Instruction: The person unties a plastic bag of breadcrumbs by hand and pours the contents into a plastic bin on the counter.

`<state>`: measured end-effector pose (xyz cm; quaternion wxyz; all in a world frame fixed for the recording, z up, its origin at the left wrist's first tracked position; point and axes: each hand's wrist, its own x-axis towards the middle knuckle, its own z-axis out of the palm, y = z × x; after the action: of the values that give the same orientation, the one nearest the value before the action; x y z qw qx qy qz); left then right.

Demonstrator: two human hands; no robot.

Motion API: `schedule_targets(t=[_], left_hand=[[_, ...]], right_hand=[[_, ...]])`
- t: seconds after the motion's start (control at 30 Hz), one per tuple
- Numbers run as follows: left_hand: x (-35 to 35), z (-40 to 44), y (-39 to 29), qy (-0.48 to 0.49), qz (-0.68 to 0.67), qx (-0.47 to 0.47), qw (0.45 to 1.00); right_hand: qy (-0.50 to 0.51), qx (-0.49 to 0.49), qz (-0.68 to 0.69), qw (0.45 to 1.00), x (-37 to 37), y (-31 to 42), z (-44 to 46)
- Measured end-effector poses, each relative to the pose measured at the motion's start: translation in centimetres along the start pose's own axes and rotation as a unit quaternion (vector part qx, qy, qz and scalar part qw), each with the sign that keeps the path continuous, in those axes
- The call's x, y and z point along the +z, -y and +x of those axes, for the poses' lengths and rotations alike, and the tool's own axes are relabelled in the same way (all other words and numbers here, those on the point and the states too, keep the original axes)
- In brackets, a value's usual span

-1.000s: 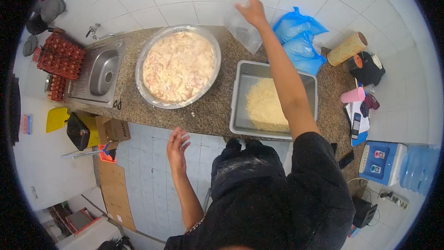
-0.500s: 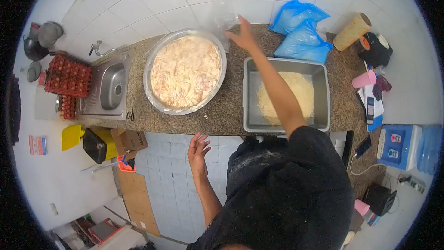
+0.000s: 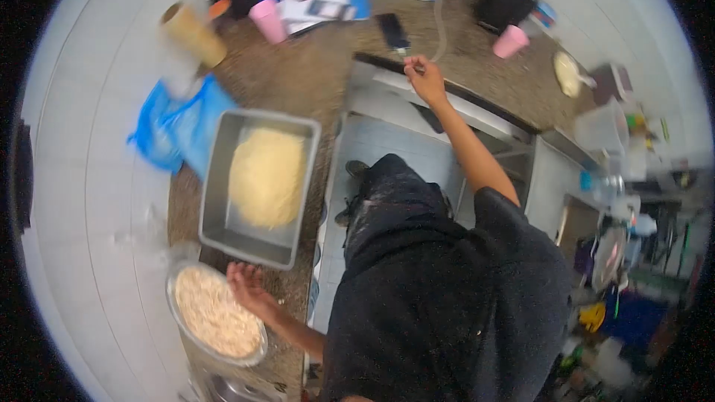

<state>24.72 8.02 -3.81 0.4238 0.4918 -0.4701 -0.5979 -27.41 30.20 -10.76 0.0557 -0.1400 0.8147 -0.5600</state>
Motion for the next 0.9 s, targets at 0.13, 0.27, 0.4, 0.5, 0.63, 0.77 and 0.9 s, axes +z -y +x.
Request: schedule_targets(t=[0.13, 0.27, 0.4, 0.5, 0.63, 0.77, 0.9], left_hand=[[7.0, 3.0, -4.0, 0.114, 0.063, 0.108, 0.986], [14.7, 3.5, -4.6, 0.175, 0.082, 0.125, 0.973], [24.4, -0.4, -1.9, 0.217, 0.108, 0.111, 0.964], [30.9, -3.2, 3.0, 0.226, 0.179, 0.055, 0.956], [37.0, -6.7, 8.3, 0.295, 0.228, -0.004, 0.928], [41.7, -9.1, 8.5, 0.377, 0.291, -0.008, 0.879], [45.2, -9.5, 4.9, 0.389, 0.332, 0.016, 0.859]], right_hand=[[-0.111, 0.149, 0.102, 0.977, -9.1, -6.4, -2.5], [-0.207, 0.155, 0.144, 0.955, -15.2, -9.6, -1.3], [-0.283, 0.154, 0.159, 0.933, -23.4, -13.6, 3.1], [-0.364, 0.153, 0.094, 0.914, -32.2, -18.9, 7.0], [-0.425, 0.108, -0.041, 0.898, -44.3, -28.5, 11.4], [-0.423, 0.265, -0.341, 0.797, -54.6, -32.7, 14.2], [-0.389, 0.318, -0.380, 0.777, -61.8, -33.3, 15.2]])
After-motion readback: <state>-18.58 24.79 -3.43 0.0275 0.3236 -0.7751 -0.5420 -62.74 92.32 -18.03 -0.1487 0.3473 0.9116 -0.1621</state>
